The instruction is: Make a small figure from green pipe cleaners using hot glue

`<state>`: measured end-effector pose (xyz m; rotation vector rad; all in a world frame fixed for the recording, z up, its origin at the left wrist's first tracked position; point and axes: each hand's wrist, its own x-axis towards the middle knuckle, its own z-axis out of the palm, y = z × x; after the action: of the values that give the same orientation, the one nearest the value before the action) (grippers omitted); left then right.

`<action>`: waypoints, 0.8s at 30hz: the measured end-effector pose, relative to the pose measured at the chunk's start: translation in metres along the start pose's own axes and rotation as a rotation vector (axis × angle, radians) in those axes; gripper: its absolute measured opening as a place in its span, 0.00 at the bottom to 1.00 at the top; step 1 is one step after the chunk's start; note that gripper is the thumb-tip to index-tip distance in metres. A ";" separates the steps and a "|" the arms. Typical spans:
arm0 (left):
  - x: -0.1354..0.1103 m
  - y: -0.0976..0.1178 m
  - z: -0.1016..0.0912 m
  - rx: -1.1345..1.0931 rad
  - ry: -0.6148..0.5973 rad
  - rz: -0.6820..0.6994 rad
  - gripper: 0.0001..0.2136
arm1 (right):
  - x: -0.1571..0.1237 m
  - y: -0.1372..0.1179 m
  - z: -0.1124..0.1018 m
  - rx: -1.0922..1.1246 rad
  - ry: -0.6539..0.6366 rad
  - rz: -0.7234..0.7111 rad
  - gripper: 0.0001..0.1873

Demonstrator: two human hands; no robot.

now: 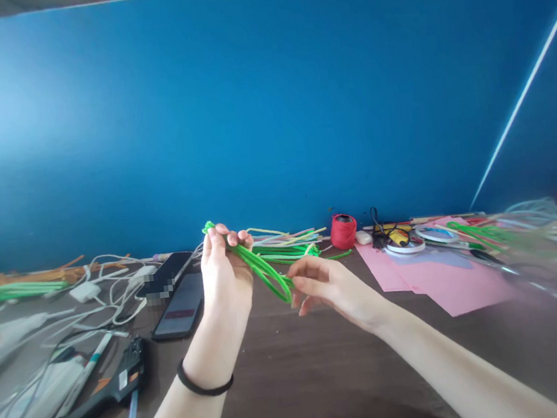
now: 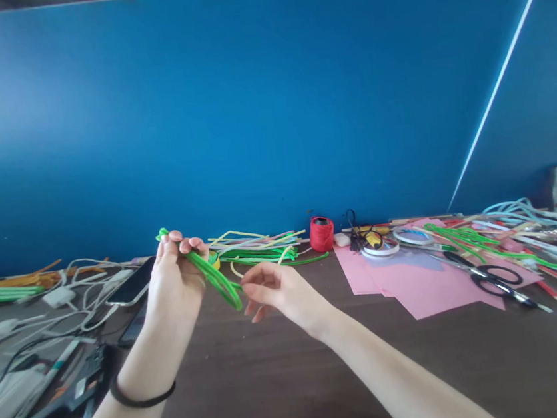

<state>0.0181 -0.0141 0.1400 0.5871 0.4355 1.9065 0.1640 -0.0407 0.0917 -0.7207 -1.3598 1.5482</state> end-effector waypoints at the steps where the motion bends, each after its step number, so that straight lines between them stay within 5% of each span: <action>1: -0.001 -0.001 0.000 0.002 -0.003 0.005 0.16 | 0.000 0.001 0.000 -0.007 0.008 -0.009 0.13; 8: -0.005 -0.003 -0.001 0.020 0.003 -0.015 0.13 | 0.000 0.018 0.010 0.035 -0.069 0.027 0.13; 16: -0.011 -0.003 -0.003 0.058 -0.080 -0.046 0.13 | -0.005 0.026 0.030 0.082 -0.011 0.062 0.17; 24: -0.008 -0.004 -0.004 -0.013 -0.072 -0.145 0.13 | -0.007 0.028 0.023 0.134 -0.155 0.051 0.11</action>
<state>0.0214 -0.0203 0.1326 0.5980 0.4075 1.7439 0.1395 -0.0559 0.0687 -0.5663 -1.3428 1.7477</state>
